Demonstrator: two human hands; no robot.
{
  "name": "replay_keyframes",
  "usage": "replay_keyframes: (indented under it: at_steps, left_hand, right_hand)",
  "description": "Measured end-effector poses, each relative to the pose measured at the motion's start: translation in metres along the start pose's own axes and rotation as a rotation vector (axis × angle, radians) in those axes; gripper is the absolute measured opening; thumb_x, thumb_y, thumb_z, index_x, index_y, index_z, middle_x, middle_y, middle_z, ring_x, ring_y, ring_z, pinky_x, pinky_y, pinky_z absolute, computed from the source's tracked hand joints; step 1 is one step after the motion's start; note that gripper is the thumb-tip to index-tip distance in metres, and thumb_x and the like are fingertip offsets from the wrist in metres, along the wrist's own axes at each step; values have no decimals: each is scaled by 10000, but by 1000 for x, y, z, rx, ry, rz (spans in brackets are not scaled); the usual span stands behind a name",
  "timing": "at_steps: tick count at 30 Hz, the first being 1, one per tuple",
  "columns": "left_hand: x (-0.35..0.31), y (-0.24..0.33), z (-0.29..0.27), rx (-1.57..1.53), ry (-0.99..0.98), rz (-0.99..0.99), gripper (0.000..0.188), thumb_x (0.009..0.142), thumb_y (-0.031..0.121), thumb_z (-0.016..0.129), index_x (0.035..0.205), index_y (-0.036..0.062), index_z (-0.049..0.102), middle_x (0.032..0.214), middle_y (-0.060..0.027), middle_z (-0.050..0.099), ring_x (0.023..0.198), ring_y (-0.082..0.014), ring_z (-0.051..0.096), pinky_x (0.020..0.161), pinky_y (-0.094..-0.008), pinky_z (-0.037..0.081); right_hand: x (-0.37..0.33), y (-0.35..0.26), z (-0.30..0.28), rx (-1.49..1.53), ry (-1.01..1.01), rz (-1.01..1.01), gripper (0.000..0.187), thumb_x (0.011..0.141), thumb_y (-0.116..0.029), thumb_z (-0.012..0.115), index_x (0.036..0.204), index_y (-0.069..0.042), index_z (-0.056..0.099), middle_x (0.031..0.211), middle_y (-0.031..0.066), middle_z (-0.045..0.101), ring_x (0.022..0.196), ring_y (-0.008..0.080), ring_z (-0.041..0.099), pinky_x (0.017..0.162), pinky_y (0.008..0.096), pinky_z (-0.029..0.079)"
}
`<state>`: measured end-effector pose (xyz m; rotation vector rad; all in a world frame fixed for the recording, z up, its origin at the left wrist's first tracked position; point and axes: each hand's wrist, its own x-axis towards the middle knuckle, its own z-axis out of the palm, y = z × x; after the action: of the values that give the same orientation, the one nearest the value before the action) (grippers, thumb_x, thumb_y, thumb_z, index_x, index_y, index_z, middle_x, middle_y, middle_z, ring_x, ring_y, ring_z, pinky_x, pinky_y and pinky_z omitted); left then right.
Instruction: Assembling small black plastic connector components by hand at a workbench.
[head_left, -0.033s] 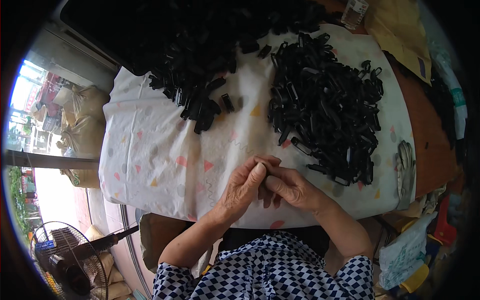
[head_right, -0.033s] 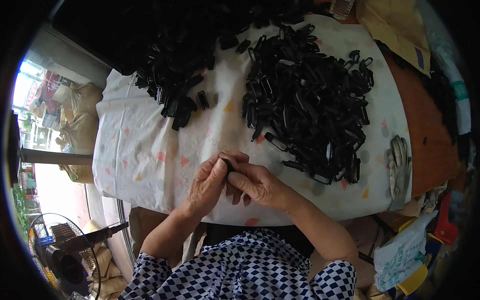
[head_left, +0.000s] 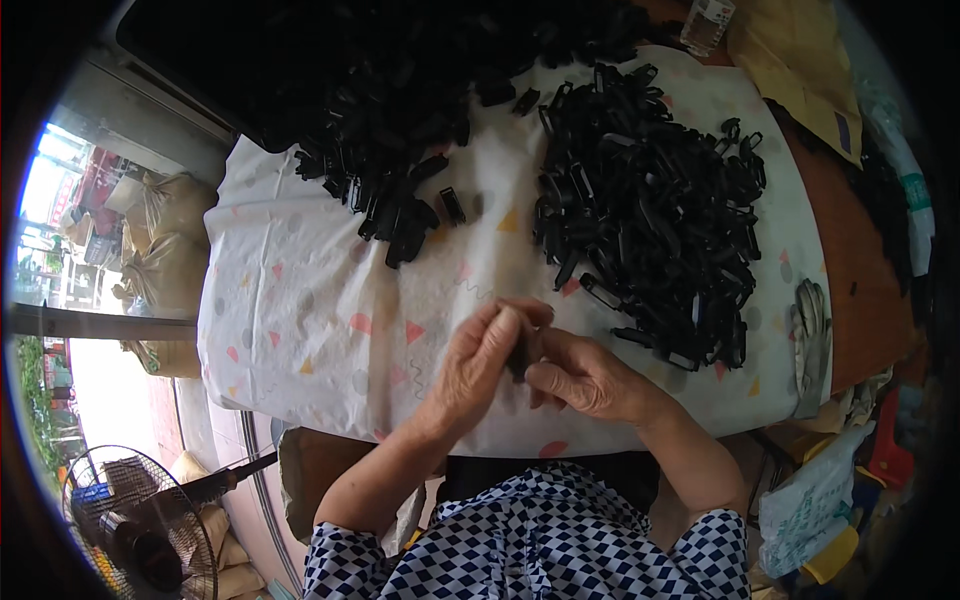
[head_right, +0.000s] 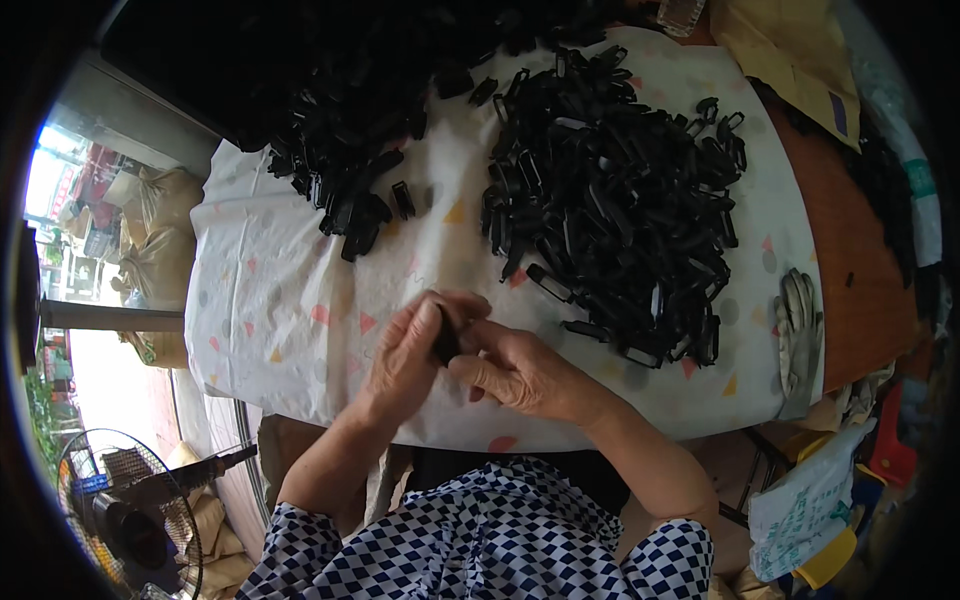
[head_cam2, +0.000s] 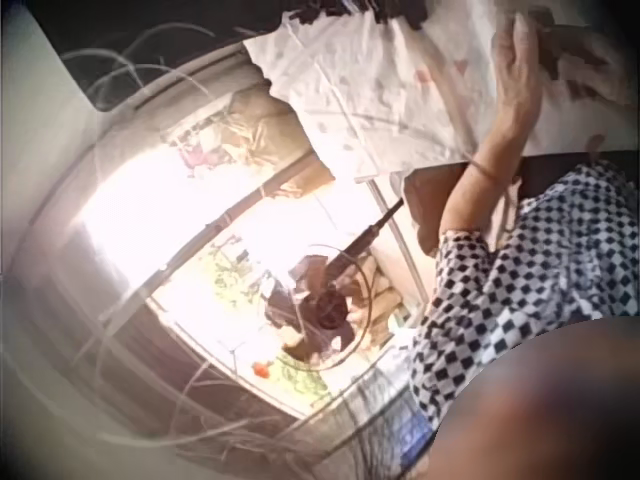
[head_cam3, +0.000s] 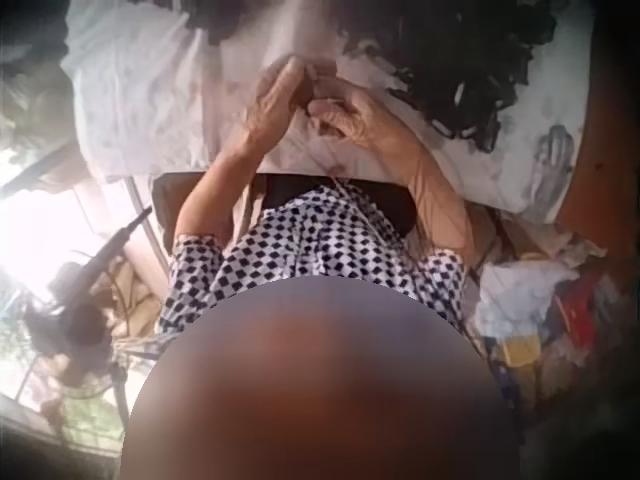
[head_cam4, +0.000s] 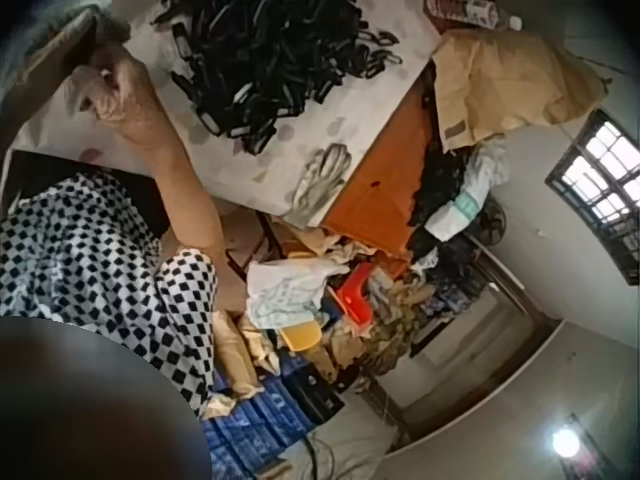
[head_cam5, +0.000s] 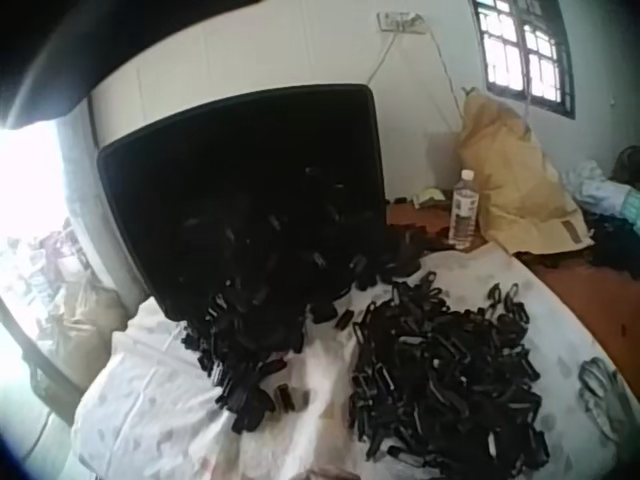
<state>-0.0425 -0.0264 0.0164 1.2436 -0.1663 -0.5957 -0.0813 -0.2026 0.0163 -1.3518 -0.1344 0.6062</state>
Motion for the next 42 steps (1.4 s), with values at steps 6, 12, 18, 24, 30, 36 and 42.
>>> replay_keyframes:
  at_steps: [6, 12, 18, 24, 30, 36, 42]
  left_hand:
    - [90, 46, -81, 1318, 411, 349, 215, 889, 206, 603, 924, 0, 553, 867, -186, 646, 791, -373, 639, 698, -429, 503]
    - [126, 57, -62, 1808, 303, 98, 384, 829, 359, 672, 955, 11, 569, 912, -155, 672, 861, -351, 648, 729, -437, 496]
    - [104, 52, -57, 1752, 219, 179, 313, 810, 261, 676, 976, 17, 570, 944, -163, 673, 875, -344, 655, 720, -429, 505]
    - [47, 21, -50, 771, 203, 197, 331, 790, 92, 722, 1090, 9, 610, 812, -57, 658, 700, -111, 602, 642, -260, 486]
    - [-12, -21, -24, 603, 234, 285, 263, 789, 50, 728, 1033, 51, 632, 826, -1, 644, 696, -73, 556, 655, -238, 476]
    - [-40, -17, -10, 745, 204, 325, 305, 755, 49, 746, 1036, 40, 627, 838, -46, 661, 636, -107, 547, 598, -258, 463]
    - [-51, -5, 3, 809, 193, 361, 295, 737, 25, 755, 1007, 34, 636, 770, -19, 621, 652, -89, 536, 608, -244, 448]
  right_hand:
    - [9, -21, -33, -1655, 581, -342, 284, 653, -139, 797, 803, -57, 570, 802, 61, 495, 693, 178, 547, 519, 265, 485]
    - [15, -17, -41, -1983, 503, -303, 154, 613, -2, 705, 664, -81, 583, 795, 37, 480, 769, 141, 510, 540, 237, 442]
    - [11, -18, -45, -1556, 540, -545, 144, 697, 2, 701, 797, -28, 601, 801, 61, 537, 688, 148, 577, 573, 276, 521]
    - [-11, -32, -30, 6, 404, -288, 275, 900, -75, 627, 1145, -34, 509, 842, 3, 561, 669, 78, 617, 562, 193, 487]
    - [-8, 11, -4, 281, 340, -362, 192, 896, -32, 608, 1073, -61, 540, 974, 35, 589, 808, 134, 665, 639, 211, 532]
    - [-18, 23, 14, 347, 358, -354, 135, 882, -28, 639, 984, -69, 560, 1074, 58, 597, 927, 139, 640, 779, 246, 552]
    - [-24, 23, 24, 279, 426, -399, 105, 868, -50, 671, 918, -72, 581, 1056, 44, 608, 872, 107, 628, 760, 231, 551]
